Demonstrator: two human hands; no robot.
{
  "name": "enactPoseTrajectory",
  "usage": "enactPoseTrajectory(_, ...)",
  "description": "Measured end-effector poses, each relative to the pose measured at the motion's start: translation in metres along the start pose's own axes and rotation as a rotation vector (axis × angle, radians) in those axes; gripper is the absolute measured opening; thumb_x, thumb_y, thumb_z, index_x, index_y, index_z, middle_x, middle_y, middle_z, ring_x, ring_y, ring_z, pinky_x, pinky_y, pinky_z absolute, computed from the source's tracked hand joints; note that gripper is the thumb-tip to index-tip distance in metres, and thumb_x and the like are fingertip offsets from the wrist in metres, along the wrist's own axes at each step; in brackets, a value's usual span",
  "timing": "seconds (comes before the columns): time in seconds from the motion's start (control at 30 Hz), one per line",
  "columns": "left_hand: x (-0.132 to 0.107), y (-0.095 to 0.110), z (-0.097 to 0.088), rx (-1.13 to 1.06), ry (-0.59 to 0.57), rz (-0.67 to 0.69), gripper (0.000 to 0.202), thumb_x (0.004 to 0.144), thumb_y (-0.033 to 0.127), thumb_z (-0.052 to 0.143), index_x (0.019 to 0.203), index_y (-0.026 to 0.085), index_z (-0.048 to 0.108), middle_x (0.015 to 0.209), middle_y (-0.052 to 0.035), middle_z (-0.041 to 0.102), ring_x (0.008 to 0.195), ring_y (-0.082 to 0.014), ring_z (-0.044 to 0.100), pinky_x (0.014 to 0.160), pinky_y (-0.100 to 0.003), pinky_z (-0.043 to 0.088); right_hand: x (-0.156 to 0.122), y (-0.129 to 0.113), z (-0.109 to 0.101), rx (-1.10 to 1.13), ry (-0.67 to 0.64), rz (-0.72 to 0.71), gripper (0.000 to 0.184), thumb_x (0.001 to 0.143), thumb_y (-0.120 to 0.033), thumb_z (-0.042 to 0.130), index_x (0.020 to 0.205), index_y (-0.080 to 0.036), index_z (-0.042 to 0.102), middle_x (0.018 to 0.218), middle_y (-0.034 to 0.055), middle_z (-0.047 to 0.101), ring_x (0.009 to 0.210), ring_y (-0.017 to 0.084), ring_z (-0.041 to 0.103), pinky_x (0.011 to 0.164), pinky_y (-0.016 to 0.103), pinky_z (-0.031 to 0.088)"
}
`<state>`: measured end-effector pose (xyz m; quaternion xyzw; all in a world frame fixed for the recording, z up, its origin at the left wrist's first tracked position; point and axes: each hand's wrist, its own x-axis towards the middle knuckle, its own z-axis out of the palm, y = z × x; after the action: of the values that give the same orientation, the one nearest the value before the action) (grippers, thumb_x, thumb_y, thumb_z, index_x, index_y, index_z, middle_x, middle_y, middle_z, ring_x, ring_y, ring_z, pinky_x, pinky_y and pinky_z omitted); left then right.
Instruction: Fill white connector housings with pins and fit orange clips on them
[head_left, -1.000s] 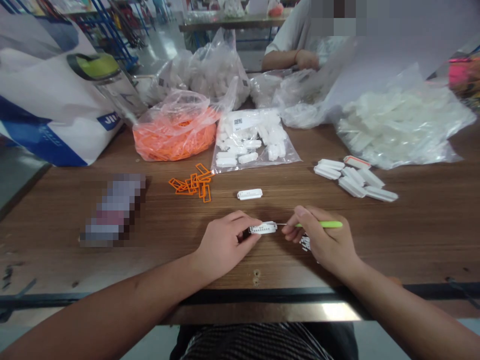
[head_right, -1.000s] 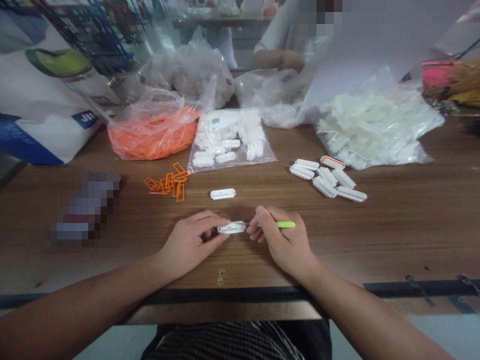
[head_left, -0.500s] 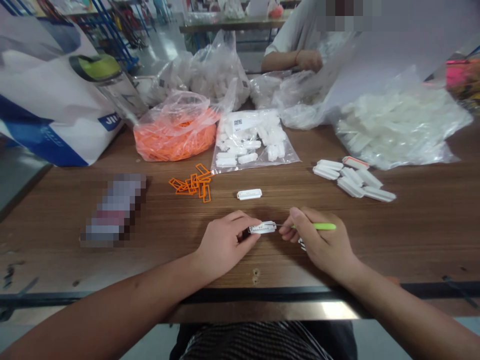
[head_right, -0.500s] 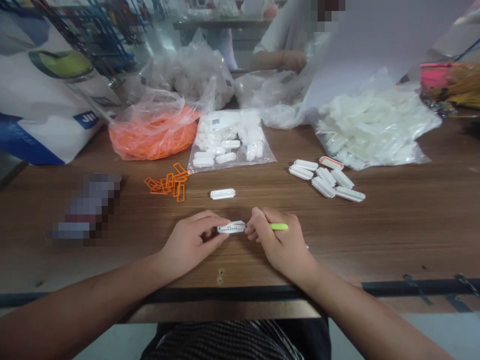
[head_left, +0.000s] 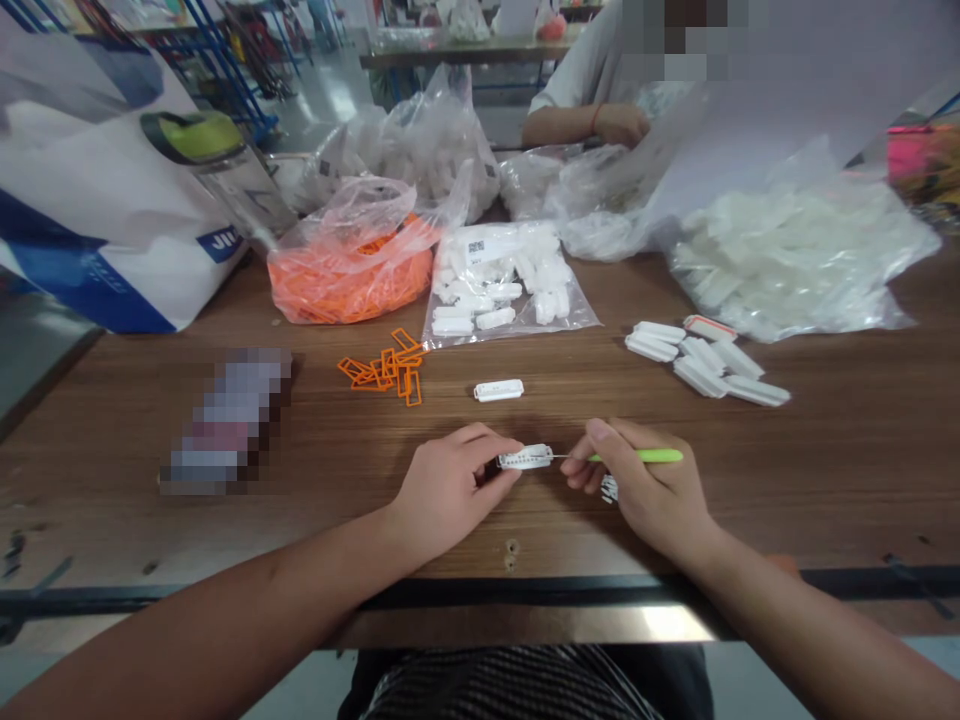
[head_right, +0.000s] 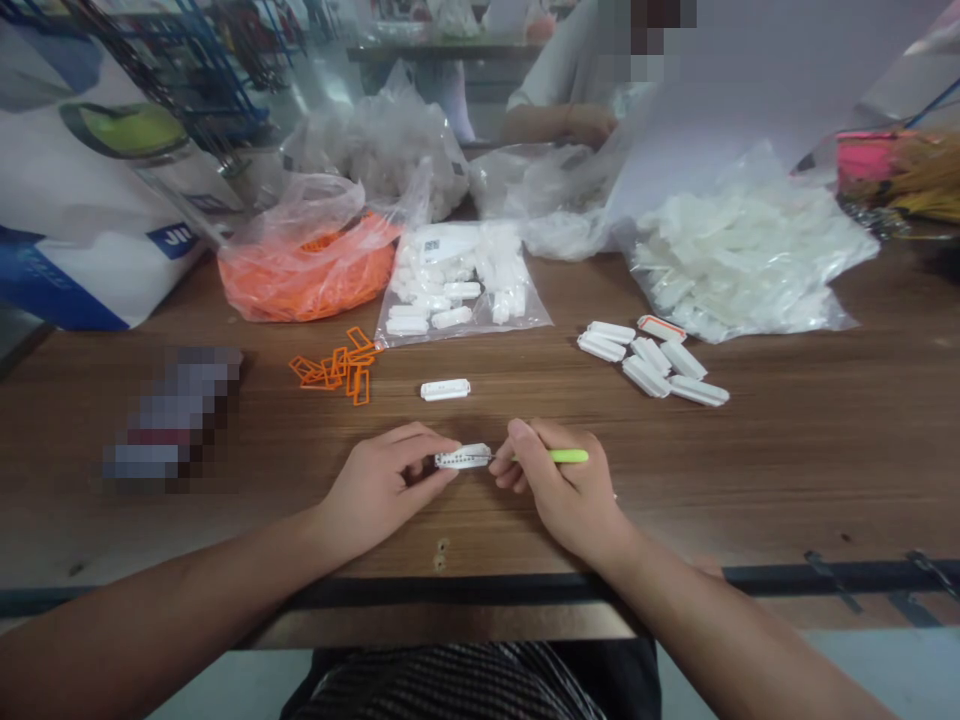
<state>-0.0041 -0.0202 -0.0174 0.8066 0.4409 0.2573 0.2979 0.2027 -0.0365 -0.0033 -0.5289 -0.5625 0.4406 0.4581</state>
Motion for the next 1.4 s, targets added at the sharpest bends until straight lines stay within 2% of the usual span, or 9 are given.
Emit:
enactPoseTrajectory(0.4,0.0003,0.0004,-0.0006,-0.004,-0.002,0.003,0.02,0.085,0.02,0.063,0.103,0.022,0.07,0.095,-0.0012,0.07,0.056,-0.0074,0.053,0.058,-0.022,0.047,-0.0001,0.0007,0.0009,-0.029,-0.023,-0.016,0.04,0.094,-0.038,0.049,0.064,-0.017,0.066,0.058,0.0031,0.067,0.048,0.011,0.062,0.044,0.021,0.051)
enactPoseTrajectory(0.67,-0.0003,-0.0005,-0.0001,-0.014,0.009,0.009,0.02,0.085,0.021,0.063,0.104,0.022,0.069,0.094,-0.0011,0.069,0.056,-0.0072,0.053,0.058,-0.022,0.047,-0.0017,-0.0032,-0.0009,-0.17,-0.059,-0.087,0.037,0.095,-0.034,0.046,0.066,-0.018,0.065,0.059,0.0016,0.067,0.048,0.011,0.062,0.046,0.022,0.05)
enactPoseTrajectory(0.9,0.0004,-0.0009,0.0014,-0.056,0.021,-0.014,0.02,0.084,0.02,0.063,0.104,0.022,0.07,0.092,-0.0013,0.068,0.056,-0.0071,0.052,0.055,-0.021,0.045,-0.0059,-0.0037,0.0008,-0.4,-0.101,-0.296,0.03,0.095,-0.025,0.047,0.071,-0.02,0.064,0.061,-0.0006,0.066,0.055,0.011,0.063,0.055,0.025,0.048)
enactPoseTrajectory(1.07,0.001,0.0012,-0.0001,-0.041,0.013,-0.032,0.021,0.084,0.02,0.063,0.104,0.022,0.07,0.093,-0.0015,0.068,0.056,-0.0074,0.053,0.055,-0.021,0.045,-0.0046,-0.0024,-0.0001,-0.282,-0.084,-0.212,0.032,0.095,-0.027,0.046,0.07,-0.021,0.065,0.063,-0.0002,0.068,0.056,0.011,0.065,0.057,0.025,0.051)
enactPoseTrajectory(1.17,0.0013,0.0022,-0.0008,-0.023,0.01,-0.028,0.021,0.084,0.02,0.063,0.104,0.023,0.07,0.093,-0.0015,0.069,0.055,-0.0071,0.052,0.055,-0.021,0.045,-0.003,-0.0029,-0.0021,-0.213,-0.028,-0.169,0.035,0.095,-0.03,0.046,0.067,-0.02,0.066,0.06,0.0003,0.068,0.051,0.011,0.063,0.052,0.023,0.051)
enactPoseTrajectory(1.4,0.0009,-0.0007,0.0007,-0.02,0.025,-0.018,0.021,0.083,0.02,0.065,0.103,0.023,0.07,0.092,-0.0002,0.068,0.055,-0.0068,0.051,0.056,-0.021,0.045,-0.0016,-0.0043,-0.0035,-0.164,0.014,-0.117,0.038,0.094,-0.031,0.047,0.064,-0.019,0.066,0.058,0.0011,0.067,0.048,0.01,0.063,0.047,0.021,0.051)
